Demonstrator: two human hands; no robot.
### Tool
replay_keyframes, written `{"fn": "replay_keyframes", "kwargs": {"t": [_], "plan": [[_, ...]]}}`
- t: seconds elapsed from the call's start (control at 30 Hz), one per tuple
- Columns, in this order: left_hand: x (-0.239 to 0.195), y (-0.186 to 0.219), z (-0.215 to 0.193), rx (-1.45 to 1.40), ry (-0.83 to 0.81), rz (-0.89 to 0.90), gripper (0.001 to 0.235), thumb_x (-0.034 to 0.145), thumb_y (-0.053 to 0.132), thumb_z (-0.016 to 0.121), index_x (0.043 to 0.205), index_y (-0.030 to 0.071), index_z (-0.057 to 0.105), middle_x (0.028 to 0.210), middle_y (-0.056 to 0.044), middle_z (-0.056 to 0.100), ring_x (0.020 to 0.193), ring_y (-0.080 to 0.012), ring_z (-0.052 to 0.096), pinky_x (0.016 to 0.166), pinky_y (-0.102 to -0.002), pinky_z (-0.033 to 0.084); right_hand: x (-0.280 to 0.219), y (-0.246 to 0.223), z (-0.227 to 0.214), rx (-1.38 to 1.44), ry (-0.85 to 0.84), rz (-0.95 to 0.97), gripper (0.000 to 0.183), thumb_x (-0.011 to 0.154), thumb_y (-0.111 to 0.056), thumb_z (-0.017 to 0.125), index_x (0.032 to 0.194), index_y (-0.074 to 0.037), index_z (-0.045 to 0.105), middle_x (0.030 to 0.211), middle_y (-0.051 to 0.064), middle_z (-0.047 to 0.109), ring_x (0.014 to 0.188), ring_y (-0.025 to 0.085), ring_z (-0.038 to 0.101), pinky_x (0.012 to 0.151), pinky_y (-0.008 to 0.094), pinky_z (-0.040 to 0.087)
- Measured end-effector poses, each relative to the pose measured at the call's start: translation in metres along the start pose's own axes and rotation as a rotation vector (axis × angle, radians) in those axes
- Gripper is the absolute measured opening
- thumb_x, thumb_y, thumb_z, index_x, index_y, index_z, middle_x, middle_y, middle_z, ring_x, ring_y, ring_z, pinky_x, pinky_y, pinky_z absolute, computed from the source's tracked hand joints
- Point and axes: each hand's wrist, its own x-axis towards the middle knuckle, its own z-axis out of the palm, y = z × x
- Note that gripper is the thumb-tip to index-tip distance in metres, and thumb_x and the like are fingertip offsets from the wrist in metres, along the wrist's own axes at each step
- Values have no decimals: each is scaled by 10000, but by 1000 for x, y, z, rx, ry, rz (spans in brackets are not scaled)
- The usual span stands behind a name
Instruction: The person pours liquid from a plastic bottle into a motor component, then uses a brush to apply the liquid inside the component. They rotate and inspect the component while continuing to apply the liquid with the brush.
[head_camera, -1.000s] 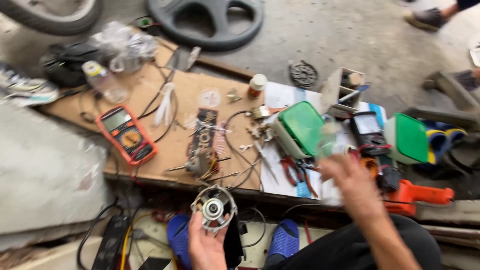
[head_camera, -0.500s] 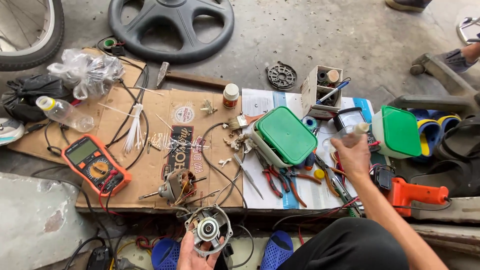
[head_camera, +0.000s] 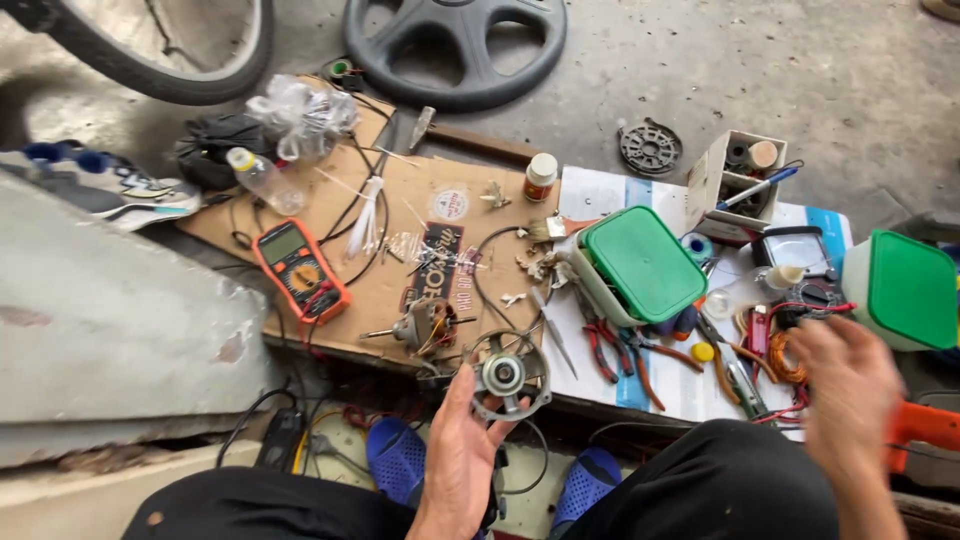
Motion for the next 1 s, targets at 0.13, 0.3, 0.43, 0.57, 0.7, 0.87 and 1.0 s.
{"fn": "replay_keyframes", "kwargs": {"t": [0.13, 0.3, 0.43, 0.57, 0.7, 0.87, 1.0], "plan": [[-24, 6, -8, 42, -148, 1, 696, 990, 403, 558, 1617, 105, 605, 1487, -162, 710, 1304, -317, 675, 1034, -491, 612, -81, -52, -44, 417, -156, -207, 175, 1285, -271, 588, 1407, -147, 606, 1309, 104, 760, 1142, 215, 810, 1080, 263, 686], [-37, 19, -30, 82, -338, 27, 661, 1004, 451, 587, 1580, 127, 598, 1391, -130, 726, 1002, -218, 630, 929, -449, 660, -198, -120, 11, 610, -292, -75, 179, 1196, -215, 584, 1200, -92, 714, 1154, 94, 783, 1028, 211, 760, 979, 349, 626], [-60, 35, -40, 177, -424, 78, 626, 1041, 445, 561, 1563, 108, 639, 1365, -134, 774, 1093, -316, 768, 872, -428, 658, -243, -97, 82, 817, -889, 480, 429, 1016, -240, 587, 1386, -33, 651, 1202, 211, 759, 1084, 351, 715, 1001, 472, 558], [-81, 38, -46, 249, -504, 166, 636, 1044, 403, 570, 1572, 63, 666, 1351, -132, 808, 1083, -219, 778, 838, -358, 662, -265, -72, 103, 1103, -1076, 522, 532, 1041, -409, 691, 1518, -184, 619, 854, -3, 744, 911, 204, 732, 870, 435, 602], [-83, 35, -49, 289, -489, 167, 667, 1023, 404, 563, 1580, 45, 638, 1381, -159, 787, 1155, -260, 768, 930, -420, 654, -264, -60, 108, 1153, -1089, 571, 671, 942, -344, 752, 1560, -115, 622, 1474, 181, 710, 1276, 329, 680, 1045, 471, 555], [-60, 24, -58, 252, -510, 179, 301, 1081, 322, 646, 1261, 87, 700, 1240, -51, 747, 1124, -147, 691, 805, -344, 633, -262, -37, 117, 1278, -1198, 570, 755, 911, -464, 858, 1486, -24, 643, 1392, 193, 744, 1428, 429, 581, 1085, 509, 503], [-60, 33, -49, 266, -442, 111, 674, 969, 351, 688, 1580, 67, 659, 1423, -53, 773, 1278, -145, 690, 778, -292, 615, -257, -33, 121, 1249, -1181, 527, 563, 979, -507, 780, 864, 40, 845, 1476, 227, 703, 1375, 434, 612, 1101, 524, 480]]}}
